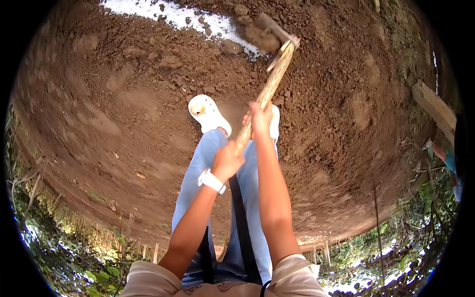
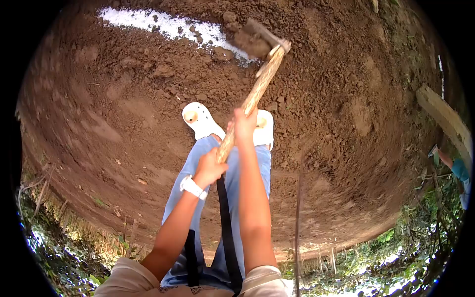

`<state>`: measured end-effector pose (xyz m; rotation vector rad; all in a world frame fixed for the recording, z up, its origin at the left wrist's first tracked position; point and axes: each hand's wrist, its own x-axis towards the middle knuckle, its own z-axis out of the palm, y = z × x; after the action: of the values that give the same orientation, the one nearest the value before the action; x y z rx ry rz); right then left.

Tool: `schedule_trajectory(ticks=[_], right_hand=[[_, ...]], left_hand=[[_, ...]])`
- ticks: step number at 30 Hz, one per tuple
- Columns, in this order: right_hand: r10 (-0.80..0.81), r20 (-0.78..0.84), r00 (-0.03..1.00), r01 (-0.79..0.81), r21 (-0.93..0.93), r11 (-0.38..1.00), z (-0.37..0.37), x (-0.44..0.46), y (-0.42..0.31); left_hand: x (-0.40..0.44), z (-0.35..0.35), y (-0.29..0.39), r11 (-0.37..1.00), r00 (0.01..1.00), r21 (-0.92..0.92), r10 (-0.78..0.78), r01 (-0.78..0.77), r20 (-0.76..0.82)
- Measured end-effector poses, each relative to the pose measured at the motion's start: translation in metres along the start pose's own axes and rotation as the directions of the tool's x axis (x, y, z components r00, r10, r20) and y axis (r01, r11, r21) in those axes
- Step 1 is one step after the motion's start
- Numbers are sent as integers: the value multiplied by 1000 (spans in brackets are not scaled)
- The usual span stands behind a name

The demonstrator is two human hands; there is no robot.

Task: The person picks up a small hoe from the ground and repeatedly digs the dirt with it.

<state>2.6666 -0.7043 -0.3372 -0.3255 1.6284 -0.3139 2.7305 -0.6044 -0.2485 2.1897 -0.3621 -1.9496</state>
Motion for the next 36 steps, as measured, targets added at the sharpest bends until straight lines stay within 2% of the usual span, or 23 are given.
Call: schedule_trajectory(ticks=[1,3,6,7,9,10,11,12,13,16,17,18,19,21,23,25,27,28,29,32,35,36], right_hand=[[30,-6,1000,-30,-16,999,-7,-9,17],[29,-41,999,-30,-32,999,-13,-49,22],[1,-121,993,-14,-110,994,-25,-93,16],[-62,-114,992,52,-90,995,-32,-96,13],[-118,-168,979,102,-103,989,-43,-90,-4],[-183,-158,970,164,-125,978,-54,-72,-8],[-244,-147,958,223,-149,963,-63,-51,-13],[-288,-156,945,263,-159,951,-68,-30,-24],[-327,-166,930,300,-170,939,-70,-9,-34],[-167,-217,962,147,-108,983,-69,30,-57],[-108,-199,974,96,-67,993,-74,39,-51],[-52,-275,960,28,-91,995,-73,37,-40],[-112,-310,944,59,-175,983,-80,39,-19],[-47,-299,953,-32,-253,967,-83,13,12],[-2,-290,957,-75,-254,964,-91,-2,54],[-22,-226,974,-1,-101,995,-91,-24,60],[8,-207,978,-23,-69,997,-87,-44,46],[-93,-228,969,91,-18,996,-79,-54,39],[-68,-211,975,70,0,998,-78,-60,34],[-205,-208,956,220,50,974,-60,-71,18],[-204,-146,968,218,85,972,-29,-69,-8],[-146,-77,986,150,50,987,-19,-64,-20]], left_hand=[[-15,1,-9,999,999,25,-34,34,27],[-54,-7,3,967,971,-147,-185,207,151],[-85,-2,-4,961,949,-116,-223,253,224],[-84,7,-10,960,947,-114,-225,256,229],[-73,37,-23,994,992,-74,86,-80,91],[-59,44,-14,988,988,-89,136,-129,74],[-44,49,-3,960,960,-7,281,-281,-8],[-21,56,7,981,981,-114,169,-157,98],[1,59,23,981,974,-96,183,-171,136],[32,35,75,995,958,-40,97,-89,271],[36,38,76,995,962,72,48,-70,269],[36,49,59,991,973,100,64,-88,223],[37,58,36,984,981,137,86,-111,175],[10,62,5,999,972,-38,-2,12,235],[-20,64,-16,986,971,-100,-111,135,211],[-38,55,-14,969,948,-127,-171,211,270],[-49,48,-10,972,952,-136,-152,193,267],[-55,42,-9,977,951,-143,-113,159,287],[-58,40,-13,982,956,-155,-63,111,287],[-69,21,0,993,963,-81,-57,82,265],[-69,-10,30,995,983,-89,-17,33,182],[-59,-21,31,995,980,-98,20,0,196]])
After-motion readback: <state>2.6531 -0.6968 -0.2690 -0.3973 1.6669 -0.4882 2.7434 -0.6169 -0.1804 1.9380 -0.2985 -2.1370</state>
